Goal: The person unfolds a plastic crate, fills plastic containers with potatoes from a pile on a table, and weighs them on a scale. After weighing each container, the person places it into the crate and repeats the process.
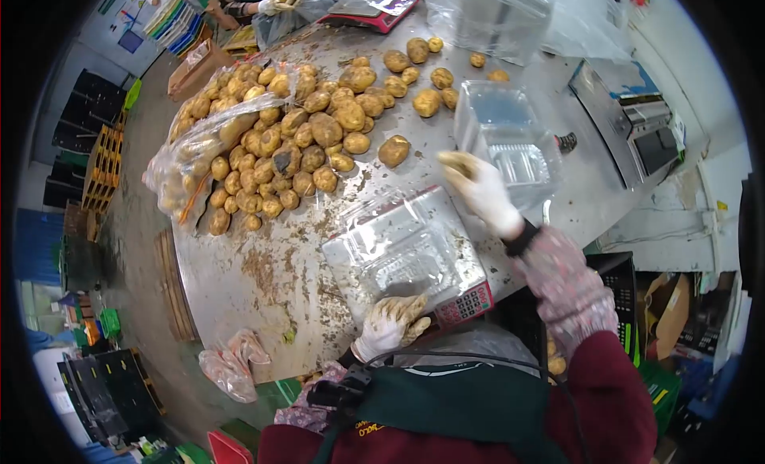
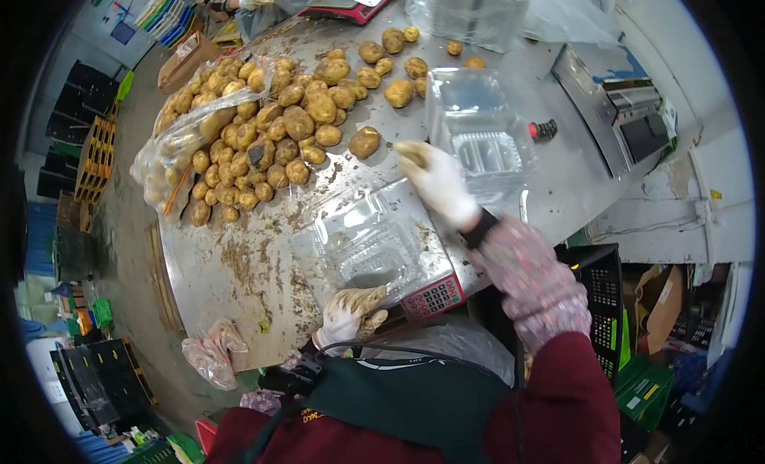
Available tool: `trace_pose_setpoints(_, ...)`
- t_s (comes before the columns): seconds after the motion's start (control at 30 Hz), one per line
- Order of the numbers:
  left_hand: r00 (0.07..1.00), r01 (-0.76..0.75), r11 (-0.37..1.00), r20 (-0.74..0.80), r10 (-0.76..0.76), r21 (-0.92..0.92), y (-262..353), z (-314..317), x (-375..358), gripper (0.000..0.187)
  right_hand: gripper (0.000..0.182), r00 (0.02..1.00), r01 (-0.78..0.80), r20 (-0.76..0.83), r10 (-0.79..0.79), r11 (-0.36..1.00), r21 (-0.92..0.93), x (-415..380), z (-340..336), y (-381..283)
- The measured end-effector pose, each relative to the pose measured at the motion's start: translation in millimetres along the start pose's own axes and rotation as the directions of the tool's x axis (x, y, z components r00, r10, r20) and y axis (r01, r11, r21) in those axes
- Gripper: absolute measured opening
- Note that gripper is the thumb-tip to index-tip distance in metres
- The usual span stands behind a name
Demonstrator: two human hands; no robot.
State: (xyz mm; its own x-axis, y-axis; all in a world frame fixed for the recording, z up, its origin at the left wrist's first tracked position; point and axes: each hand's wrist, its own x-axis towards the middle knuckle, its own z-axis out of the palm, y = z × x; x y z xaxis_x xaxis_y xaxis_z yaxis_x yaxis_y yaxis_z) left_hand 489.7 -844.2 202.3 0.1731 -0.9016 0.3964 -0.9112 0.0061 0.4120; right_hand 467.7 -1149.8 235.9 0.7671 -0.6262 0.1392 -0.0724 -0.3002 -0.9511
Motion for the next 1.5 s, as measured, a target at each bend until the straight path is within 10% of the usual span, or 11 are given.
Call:
trace_pose_setpoints(0.2,0.963,0.236,0.969,-0.119,-0.243,-0.066,-39.4,-41.6,-27.2,0.038,0.059,0.820,-0.277,0.245,0.517,0.733,-0.621,167.4,138.4,89.6)
trace_pose_setpoints(0.4,0.875,0.408,0.904,-0.229,-0.428,-0.129,-78.0,-53.5,-39.6,0.031,0.062,0.949,-0.188,0.010,0.315,0.592,-0.783,170.4,164.8,133.9)
trace_pose_setpoints(0.5,0.727,0.514,0.805,-0.347,-0.592,-0.296,-118.8,-47.0,-42.6,0.023,0.043,0.640,-0.624,0.358,0.679,0.732,-0.273,196.5,142.1,147.2)
trace_pose_setpoints(0.7,0.569,0.702,0.692,-0.451,-0.687,-0.168,-262.6,-63.8,12.2,0.050,0.030,0.698,-0.710,0.407,0.589,0.500,0.496,183.8,124.6,47.2)
trace_pose_setpoints(0.87,0.665,0.743,0.622,-0.381,-0.643,0.248,-360.8,-46.4,75.8,0.094,0.061,0.655,-0.747,0.725,0.214,0.040,0.663,151.7,116.0,11.2)
trace_pose_setpoints(1.0,0.603,0.736,0.436,-0.208,-0.771,0.517,-353.4,-56.1,107.0,0.098,0.069,0.736,-0.667,0.656,0.168,0.011,0.745,119.4,112.5,-23.7)
trace_pose_setpoints(1.17,0.585,0.800,0.594,-0.336,-0.738,0.089,-342.1,-56.4,88.5,0.083,0.071,0.700,-0.711,0.714,0.003,-0.096,0.697,86.2,97.3,-57.0)
trace_pose_setpoints(1.23,0.566,0.587,0.769,-0.550,-0.614,-0.253,-375.9,-21.3,49.7,0.074,0.065,0.665,-0.722,0.746,-0.029,0.232,0.652,58.5,83.0,-67.8)
trace_pose_setpoints(1.3,0.453,0.255,0.399,-0.255,-0.854,-0.881,-330.3,-39.3,38.9,0.060,0.057,0.608,-0.635,0.793,0.033,0.620,0.461,23.0,65.1,-71.6)
trace_pose_setpoints(1.4,0.411,0.053,0.085,-0.056,-0.910,-0.995,-262.8,-68.0,15.5,0.052,0.048,0.561,-0.526,0.774,0.293,0.849,0.060,-52.1,68.8,-95.1)
trace_pose_setpoints(1.5,0.380,-0.144,-0.081,0.021,-0.925,-0.986,-231.9,-67.0,1.8,0.049,0.051,0.788,0.209,0.614,0.033,0.925,-0.318,-103.0,87.8,-76.8)
